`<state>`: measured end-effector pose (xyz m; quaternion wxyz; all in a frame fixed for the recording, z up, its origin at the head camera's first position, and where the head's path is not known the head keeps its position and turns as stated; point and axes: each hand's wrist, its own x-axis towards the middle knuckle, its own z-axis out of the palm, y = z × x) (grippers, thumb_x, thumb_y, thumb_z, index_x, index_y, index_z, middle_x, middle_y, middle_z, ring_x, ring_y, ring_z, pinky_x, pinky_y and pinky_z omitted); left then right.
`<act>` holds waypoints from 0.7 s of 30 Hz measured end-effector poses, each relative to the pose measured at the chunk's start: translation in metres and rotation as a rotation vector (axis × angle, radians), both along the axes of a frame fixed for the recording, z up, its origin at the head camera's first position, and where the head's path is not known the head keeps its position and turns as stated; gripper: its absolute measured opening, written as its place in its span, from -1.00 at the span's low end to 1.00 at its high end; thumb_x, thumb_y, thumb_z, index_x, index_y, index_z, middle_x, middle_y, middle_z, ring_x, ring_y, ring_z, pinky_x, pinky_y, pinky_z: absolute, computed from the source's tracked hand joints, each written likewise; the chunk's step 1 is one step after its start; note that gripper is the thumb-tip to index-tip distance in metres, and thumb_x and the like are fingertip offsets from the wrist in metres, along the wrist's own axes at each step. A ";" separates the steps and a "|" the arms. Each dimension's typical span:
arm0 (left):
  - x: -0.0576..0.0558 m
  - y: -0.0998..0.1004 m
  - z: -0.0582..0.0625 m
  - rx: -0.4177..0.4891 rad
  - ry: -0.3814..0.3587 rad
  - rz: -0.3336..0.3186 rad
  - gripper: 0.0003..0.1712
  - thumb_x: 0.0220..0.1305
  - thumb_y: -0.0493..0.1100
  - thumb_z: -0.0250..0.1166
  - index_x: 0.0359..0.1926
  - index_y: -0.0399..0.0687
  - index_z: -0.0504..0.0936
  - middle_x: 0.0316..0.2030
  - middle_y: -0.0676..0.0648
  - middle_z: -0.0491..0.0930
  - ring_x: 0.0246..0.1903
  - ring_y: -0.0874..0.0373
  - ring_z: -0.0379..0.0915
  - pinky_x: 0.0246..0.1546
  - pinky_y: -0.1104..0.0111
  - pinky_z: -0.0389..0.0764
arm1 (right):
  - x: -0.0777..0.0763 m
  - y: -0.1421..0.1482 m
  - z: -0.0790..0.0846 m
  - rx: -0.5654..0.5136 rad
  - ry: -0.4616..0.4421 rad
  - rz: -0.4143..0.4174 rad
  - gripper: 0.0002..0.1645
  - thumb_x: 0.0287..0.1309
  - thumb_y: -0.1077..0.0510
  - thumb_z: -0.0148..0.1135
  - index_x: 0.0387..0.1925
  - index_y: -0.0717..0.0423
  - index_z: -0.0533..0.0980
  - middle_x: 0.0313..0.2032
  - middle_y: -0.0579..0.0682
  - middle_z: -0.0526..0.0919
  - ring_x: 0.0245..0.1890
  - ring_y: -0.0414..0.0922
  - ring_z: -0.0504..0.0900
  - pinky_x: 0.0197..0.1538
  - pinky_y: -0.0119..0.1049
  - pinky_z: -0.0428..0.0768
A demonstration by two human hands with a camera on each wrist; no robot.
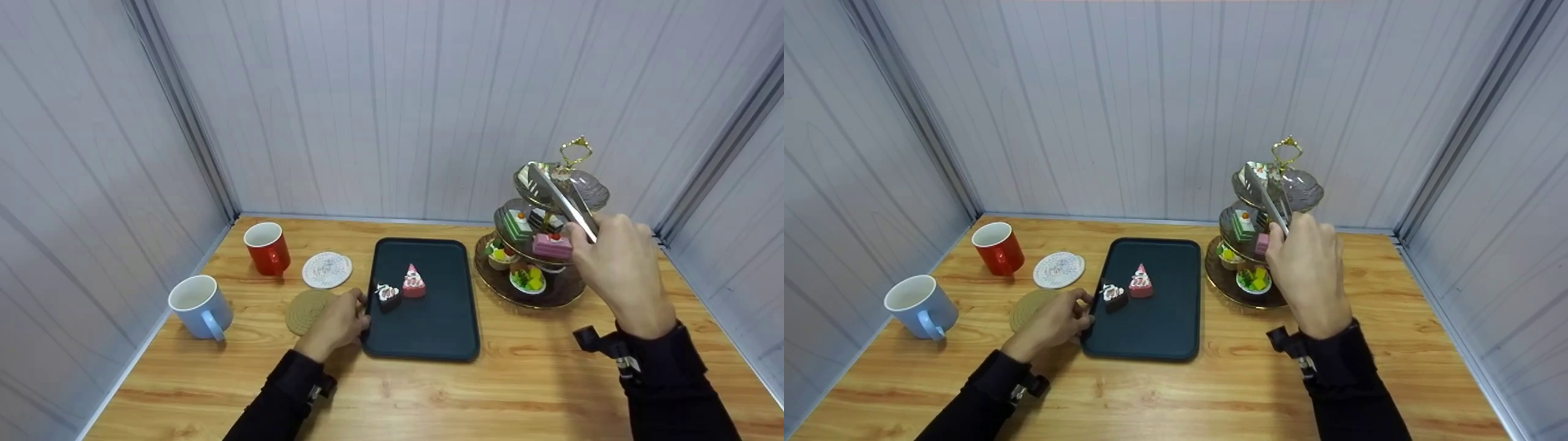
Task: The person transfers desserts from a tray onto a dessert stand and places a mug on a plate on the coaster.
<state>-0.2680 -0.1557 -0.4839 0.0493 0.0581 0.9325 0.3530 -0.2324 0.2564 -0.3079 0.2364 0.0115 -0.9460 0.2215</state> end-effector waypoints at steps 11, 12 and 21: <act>0.000 0.001 0.001 0.004 -0.019 0.003 -0.67 0.37 -0.30 0.39 0.11 -0.21 0.60 -0.36 -0.05 0.55 -0.42 0.11 0.54 -0.47 0.33 0.54 | 0.008 -0.001 0.002 0.000 0.008 0.001 -0.51 0.52 -0.12 0.23 -0.39 0.20 0.60 -0.59 0.06 0.53 -0.59 0.00 0.51 -0.60 -0.24 0.33; 0.001 0.000 0.001 0.002 -0.015 0.001 -0.68 0.37 -0.30 0.39 0.11 -0.20 0.60 -0.37 -0.05 0.55 -0.42 0.11 0.54 -0.47 0.33 0.54 | 0.009 -0.001 0.002 0.003 0.015 0.004 -0.52 0.51 -0.11 0.24 -0.39 0.20 0.60 -0.59 0.06 0.52 -0.59 0.00 0.50 -0.59 -0.24 0.33; 0.001 0.000 0.000 -0.014 0.014 -0.005 -0.68 0.36 -0.29 0.39 0.09 -0.22 0.60 -0.39 -0.04 0.56 -0.46 0.13 0.54 -0.49 0.34 0.53 | 0.013 -0.002 0.003 0.016 0.034 0.017 -0.53 0.50 -0.11 0.26 -0.40 0.19 0.58 -0.59 0.06 0.53 -0.57 0.02 0.51 -0.52 -0.22 0.35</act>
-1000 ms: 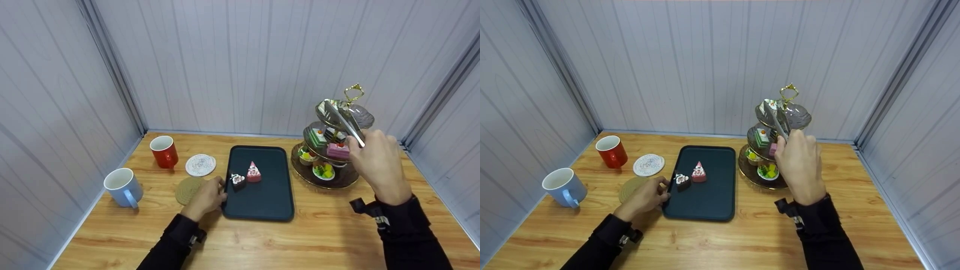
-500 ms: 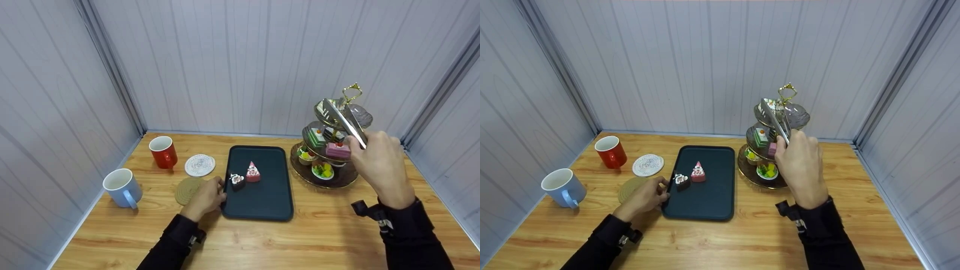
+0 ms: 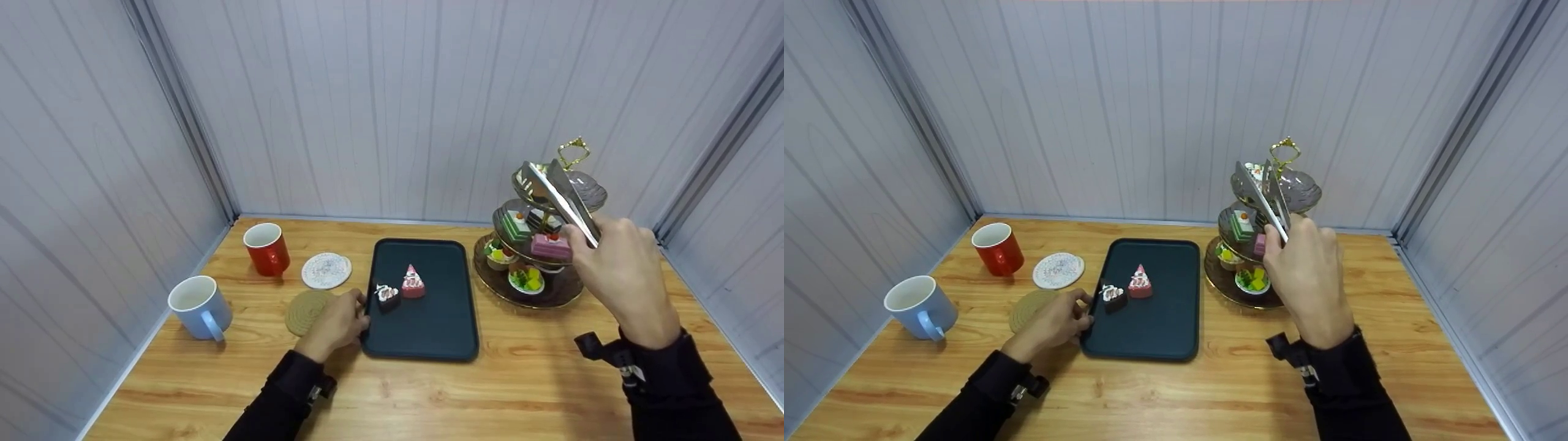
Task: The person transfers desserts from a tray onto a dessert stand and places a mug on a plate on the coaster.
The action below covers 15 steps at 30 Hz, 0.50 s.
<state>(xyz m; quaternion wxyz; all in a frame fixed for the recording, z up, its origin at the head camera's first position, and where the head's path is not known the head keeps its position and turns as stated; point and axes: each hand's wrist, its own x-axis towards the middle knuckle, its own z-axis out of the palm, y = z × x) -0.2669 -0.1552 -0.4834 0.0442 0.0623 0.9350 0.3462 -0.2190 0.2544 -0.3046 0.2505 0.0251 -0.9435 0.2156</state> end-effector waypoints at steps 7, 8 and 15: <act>-0.001 0.000 -0.001 -0.017 0.006 -0.003 -0.66 0.36 -0.29 0.39 0.11 -0.23 0.60 -0.38 -0.04 0.56 -0.43 0.12 0.53 -0.46 0.34 0.53 | 0.003 0.000 -0.001 -0.020 -0.001 0.009 -0.54 0.50 -0.13 0.26 -0.34 0.18 0.63 -0.53 0.13 0.63 -0.58 0.02 0.57 -0.57 -0.21 0.42; -0.001 -0.001 -0.001 -0.023 0.011 -0.005 -0.66 0.36 -0.29 0.39 0.12 -0.24 0.60 -0.37 -0.04 0.56 -0.43 0.12 0.53 -0.46 0.34 0.53 | 0.003 -0.001 -0.001 -0.024 0.000 0.011 -0.55 0.50 -0.13 0.26 -0.31 0.18 0.64 -0.52 0.14 0.64 -0.58 0.02 0.58 -0.58 -0.20 0.43; -0.002 -0.002 -0.001 -0.023 0.012 -0.015 -0.64 0.34 -0.31 0.37 0.14 -0.25 0.60 -0.35 -0.05 0.58 -0.42 0.13 0.55 -0.46 0.34 0.54 | 0.005 -0.003 -0.001 -0.020 0.020 0.013 -0.54 0.49 -0.13 0.27 -0.25 0.22 0.68 -0.49 0.19 0.68 -0.55 0.06 0.62 -0.53 -0.09 0.50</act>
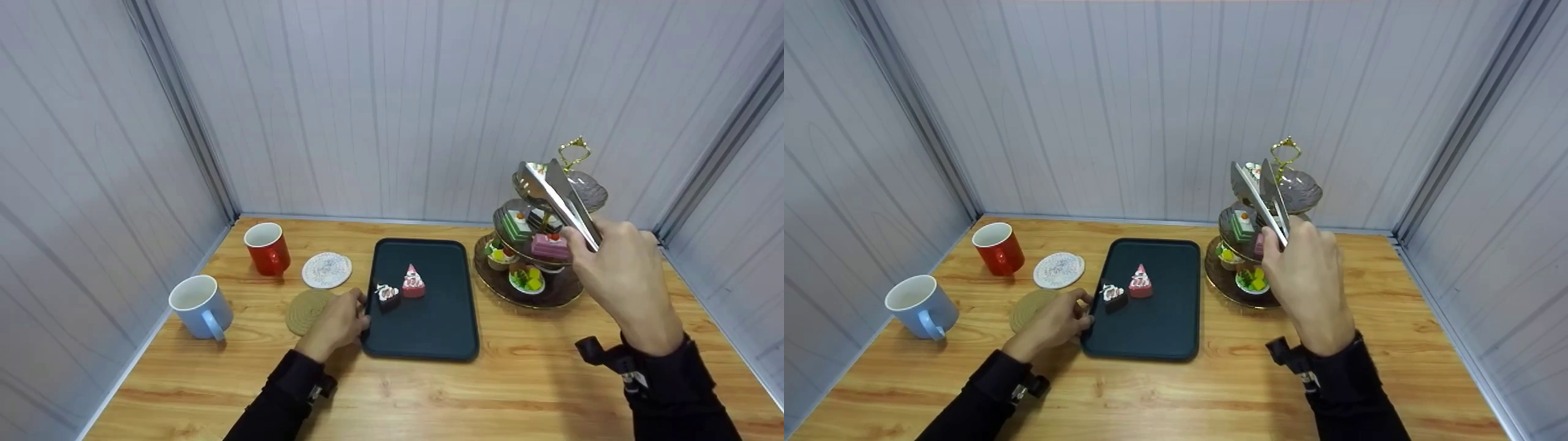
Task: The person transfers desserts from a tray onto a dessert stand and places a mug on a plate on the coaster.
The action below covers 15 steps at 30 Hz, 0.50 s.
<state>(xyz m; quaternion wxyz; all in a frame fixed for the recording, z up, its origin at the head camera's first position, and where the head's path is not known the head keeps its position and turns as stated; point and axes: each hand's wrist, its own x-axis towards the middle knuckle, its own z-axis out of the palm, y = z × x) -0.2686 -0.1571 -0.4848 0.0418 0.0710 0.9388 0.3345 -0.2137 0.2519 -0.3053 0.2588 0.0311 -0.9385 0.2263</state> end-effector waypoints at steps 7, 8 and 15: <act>-0.001 0.002 0.000 -0.002 -0.028 0.009 -0.65 0.38 -0.29 0.37 0.15 -0.23 0.59 -0.35 -0.05 0.58 -0.44 0.13 0.55 -0.47 0.35 0.54 | 0.005 -0.001 -0.001 0.014 0.067 0.005 -0.52 0.48 -0.10 0.30 -0.21 0.30 0.70 -0.52 0.22 0.69 -0.52 0.19 0.67 -0.43 0.13 0.58; -0.001 0.002 0.000 -0.002 -0.032 0.010 -0.64 0.38 -0.28 0.37 0.15 -0.22 0.59 -0.35 -0.06 0.58 -0.44 0.13 0.56 -0.47 0.34 0.54 | 0.006 -0.002 -0.001 0.021 0.081 0.005 -0.53 0.47 -0.09 0.31 -0.24 0.29 0.69 -0.54 0.21 0.68 -0.53 0.18 0.65 -0.45 0.06 0.54; 0.000 0.002 0.001 0.018 -0.041 0.022 -0.63 0.38 -0.28 0.38 0.17 -0.21 0.59 -0.34 -0.06 0.59 -0.47 0.14 0.57 -0.48 0.34 0.58 | 0.009 -0.017 -0.007 0.012 0.082 0.047 -0.62 0.49 -0.06 0.30 -0.29 0.19 0.63 -0.64 0.04 0.47 -0.69 -0.07 0.35 -0.60 -0.27 0.23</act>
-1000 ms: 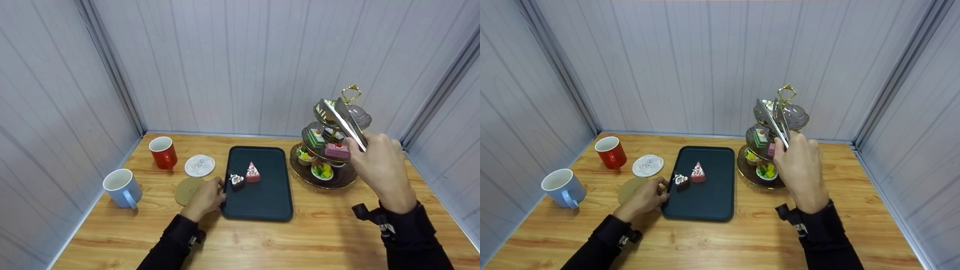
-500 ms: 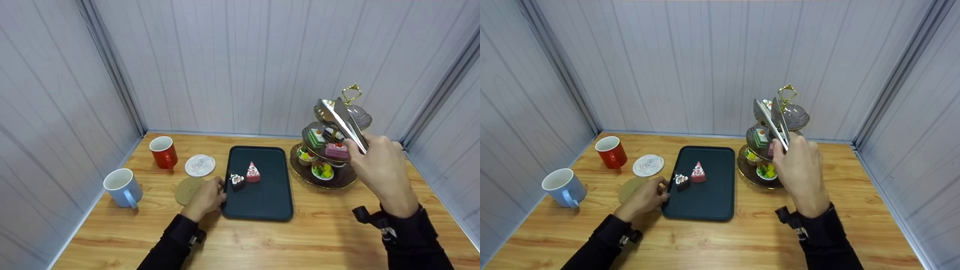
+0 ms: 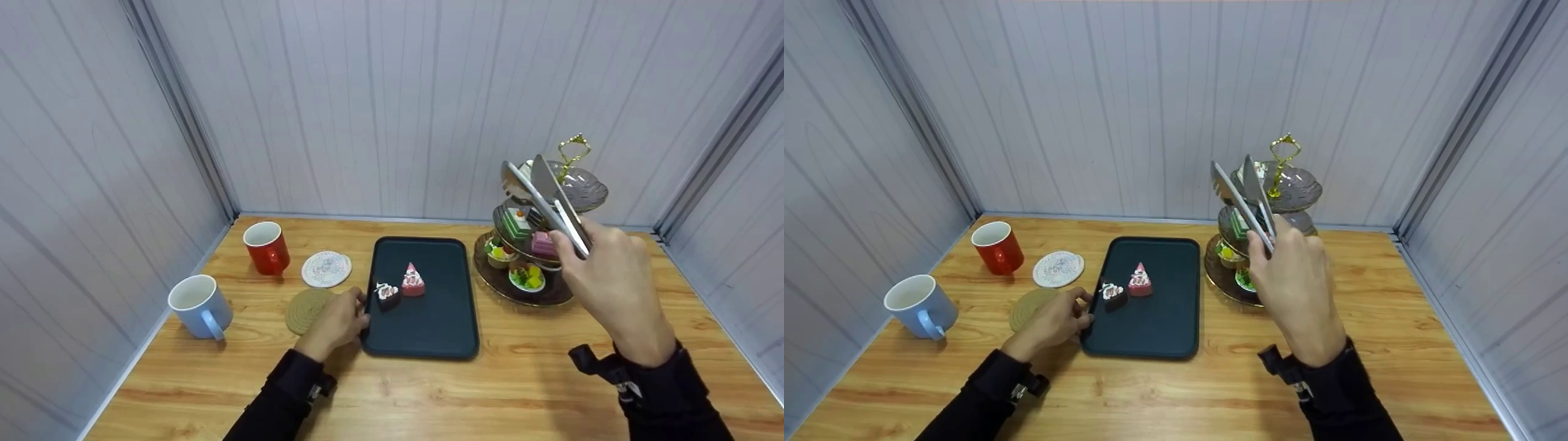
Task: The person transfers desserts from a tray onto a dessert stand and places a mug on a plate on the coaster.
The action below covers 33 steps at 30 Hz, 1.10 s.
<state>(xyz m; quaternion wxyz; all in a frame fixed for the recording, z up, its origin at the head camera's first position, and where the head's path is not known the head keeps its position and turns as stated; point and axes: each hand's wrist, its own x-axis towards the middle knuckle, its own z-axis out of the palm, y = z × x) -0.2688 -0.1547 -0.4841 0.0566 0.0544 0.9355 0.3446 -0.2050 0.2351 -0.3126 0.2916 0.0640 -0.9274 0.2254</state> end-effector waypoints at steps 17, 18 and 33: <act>0.001 -0.001 0.000 0.014 0.028 -0.017 -0.66 0.35 -0.30 0.38 0.12 -0.22 0.60 -0.40 -0.05 0.56 -0.48 0.12 0.52 -0.50 0.34 0.53 | -0.008 -0.024 -0.033 -0.049 -0.051 0.077 -0.57 0.42 0.03 0.38 0.06 0.32 0.68 -0.35 0.24 0.72 -0.60 -0.06 0.50 -0.57 -0.33 0.36; 0.001 -0.001 0.000 0.012 0.028 -0.018 -0.66 0.35 -0.30 0.39 0.11 -0.22 0.60 -0.40 -0.05 0.56 -0.47 0.11 0.52 -0.50 0.33 0.53 | -0.009 -0.025 -0.036 -0.048 -0.053 0.076 -0.55 0.42 0.01 0.38 0.09 0.32 0.68 -0.34 0.24 0.71 -0.60 -0.06 0.49 -0.57 -0.32 0.34; 0.000 -0.001 0.000 -0.013 0.012 0.000 -0.61 0.35 -0.27 0.41 0.15 -0.20 0.60 -0.37 -0.05 0.58 -0.40 0.09 0.54 -0.43 0.31 0.55 | -0.019 -0.042 -0.070 -0.052 -0.167 0.126 -0.67 0.41 -0.01 0.38 -0.03 0.17 0.70 -0.50 0.02 0.64 -0.61 -0.13 0.48 -0.51 -0.27 0.36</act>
